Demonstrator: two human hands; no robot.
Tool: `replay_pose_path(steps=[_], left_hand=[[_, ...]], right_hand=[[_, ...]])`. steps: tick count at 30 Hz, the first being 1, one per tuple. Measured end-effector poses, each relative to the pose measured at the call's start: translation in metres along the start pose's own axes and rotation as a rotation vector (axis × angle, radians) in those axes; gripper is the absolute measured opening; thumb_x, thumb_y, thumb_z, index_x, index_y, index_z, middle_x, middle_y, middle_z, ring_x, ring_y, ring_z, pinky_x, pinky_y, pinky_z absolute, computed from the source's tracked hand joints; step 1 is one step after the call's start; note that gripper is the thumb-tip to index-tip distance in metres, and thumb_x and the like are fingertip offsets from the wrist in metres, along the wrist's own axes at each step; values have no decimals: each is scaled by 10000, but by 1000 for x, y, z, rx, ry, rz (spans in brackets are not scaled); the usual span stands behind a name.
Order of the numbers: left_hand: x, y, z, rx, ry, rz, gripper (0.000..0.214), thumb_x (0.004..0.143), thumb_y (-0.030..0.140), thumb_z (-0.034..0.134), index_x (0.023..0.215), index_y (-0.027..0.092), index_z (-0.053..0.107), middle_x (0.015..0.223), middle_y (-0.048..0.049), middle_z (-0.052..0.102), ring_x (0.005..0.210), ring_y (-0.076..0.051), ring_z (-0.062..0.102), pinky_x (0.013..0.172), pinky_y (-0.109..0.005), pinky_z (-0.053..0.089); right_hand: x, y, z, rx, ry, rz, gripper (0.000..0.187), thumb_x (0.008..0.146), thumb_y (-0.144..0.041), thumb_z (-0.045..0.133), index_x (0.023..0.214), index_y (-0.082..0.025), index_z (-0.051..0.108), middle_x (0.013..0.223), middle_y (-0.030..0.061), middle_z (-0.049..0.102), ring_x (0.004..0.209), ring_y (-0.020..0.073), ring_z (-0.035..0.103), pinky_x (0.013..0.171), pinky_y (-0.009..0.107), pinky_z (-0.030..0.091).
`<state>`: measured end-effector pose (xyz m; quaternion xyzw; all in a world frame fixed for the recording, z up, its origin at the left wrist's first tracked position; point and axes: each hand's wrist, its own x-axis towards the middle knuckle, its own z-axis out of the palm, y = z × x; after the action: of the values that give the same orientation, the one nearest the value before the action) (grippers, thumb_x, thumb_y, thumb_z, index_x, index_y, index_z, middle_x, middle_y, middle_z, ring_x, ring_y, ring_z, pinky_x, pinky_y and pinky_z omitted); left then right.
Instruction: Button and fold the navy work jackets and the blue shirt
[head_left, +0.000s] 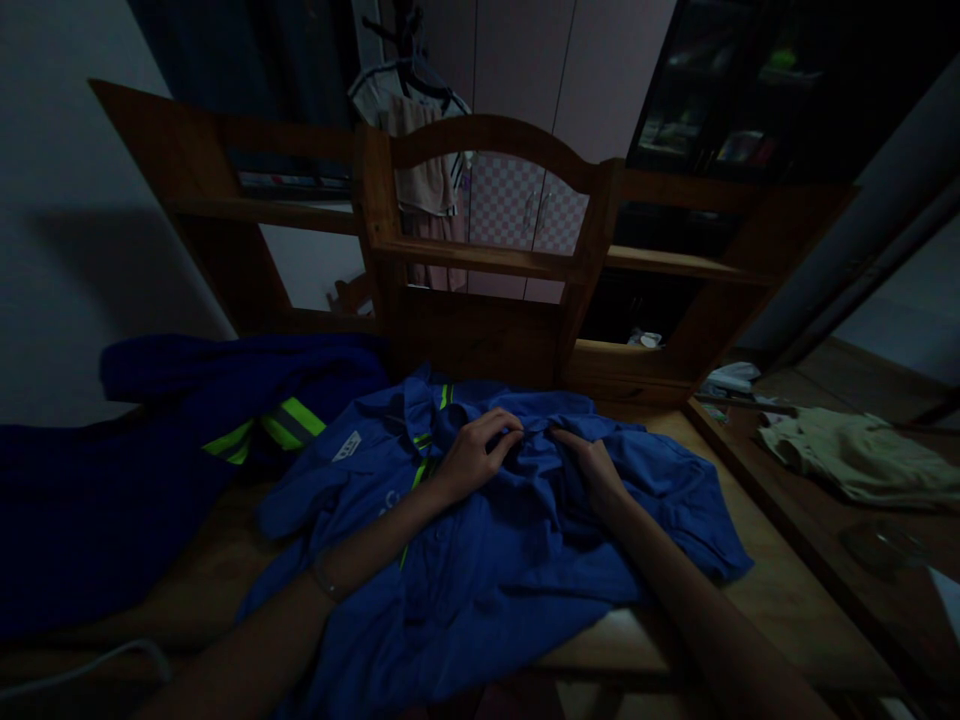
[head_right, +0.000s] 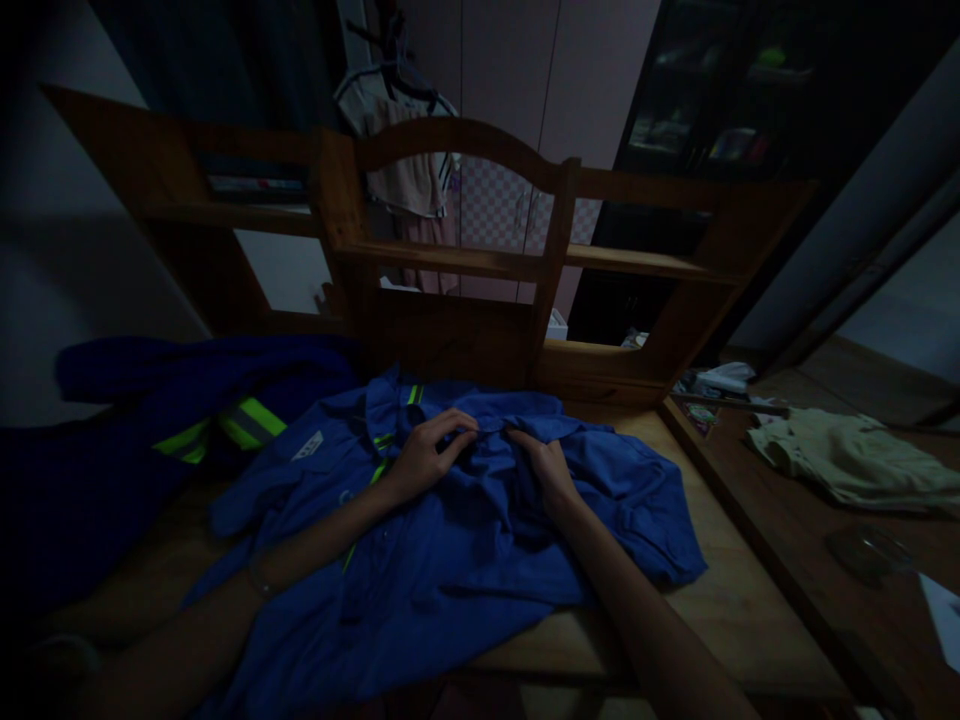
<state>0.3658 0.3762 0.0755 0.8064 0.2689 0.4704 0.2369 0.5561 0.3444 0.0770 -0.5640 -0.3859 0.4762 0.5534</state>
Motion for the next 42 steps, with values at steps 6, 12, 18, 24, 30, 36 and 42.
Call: replay_pose_path(steps=[6,12,18,24,30,36,42], left_hand=[[-3,-9,2,85,7,-88,150,934,286,456,974,204,576,930,-11,637,904,-155,609,843,-288,457],[-3,-11,1,141,52,-109,149,924,289,467,1009,216,565,970,-7,647,945,-158,618,877,-281,459],[-1,-16,-1,223,153,-180,140,881,188,480,997,218,552,975,-9,651,952,-161,625,880,-285,465],[0,-27,-3,262,246,-283,203,829,120,467,977,227,554,975,-7,652,942,-162,618,846,-282,465],[-1,-34,-4,327,213,-360,177,811,131,482,909,233,588,902,5,653,861,-176,616,800,-300,467],[-1,-25,-6,356,215,-274,247,805,119,498,1022,213,571,977,-30,618,922,-187,595,855,-334,473],[1,3,-10,316,75,56,389,883,226,516,1269,224,468,1237,-69,543,1184,-203,491,1045,-388,381]], right_hand=[[-2,-2,1,-6,-6,45,382,626,-385,758,960,-210,692,1022,34,708,918,223,647,847,320,490],[-13,-11,3,12,-112,115,336,613,-347,768,900,-187,697,920,34,720,815,197,664,723,281,529],[-23,-19,11,-17,-210,129,240,583,-265,777,783,-183,672,732,28,709,655,194,658,598,276,530],[-10,-13,3,-104,-150,-40,566,523,-276,823,1046,-209,617,1052,59,689,935,218,652,793,296,526],[4,-15,-11,-46,-188,-171,467,619,-371,774,1040,-219,640,1012,34,694,926,213,650,830,309,493],[2,-6,-6,-78,-189,-188,315,720,-430,699,946,-210,688,927,13,703,895,204,641,820,296,480],[0,5,-1,-227,-130,-226,338,765,-494,640,767,-157,666,740,8,661,670,162,581,644,256,460]])
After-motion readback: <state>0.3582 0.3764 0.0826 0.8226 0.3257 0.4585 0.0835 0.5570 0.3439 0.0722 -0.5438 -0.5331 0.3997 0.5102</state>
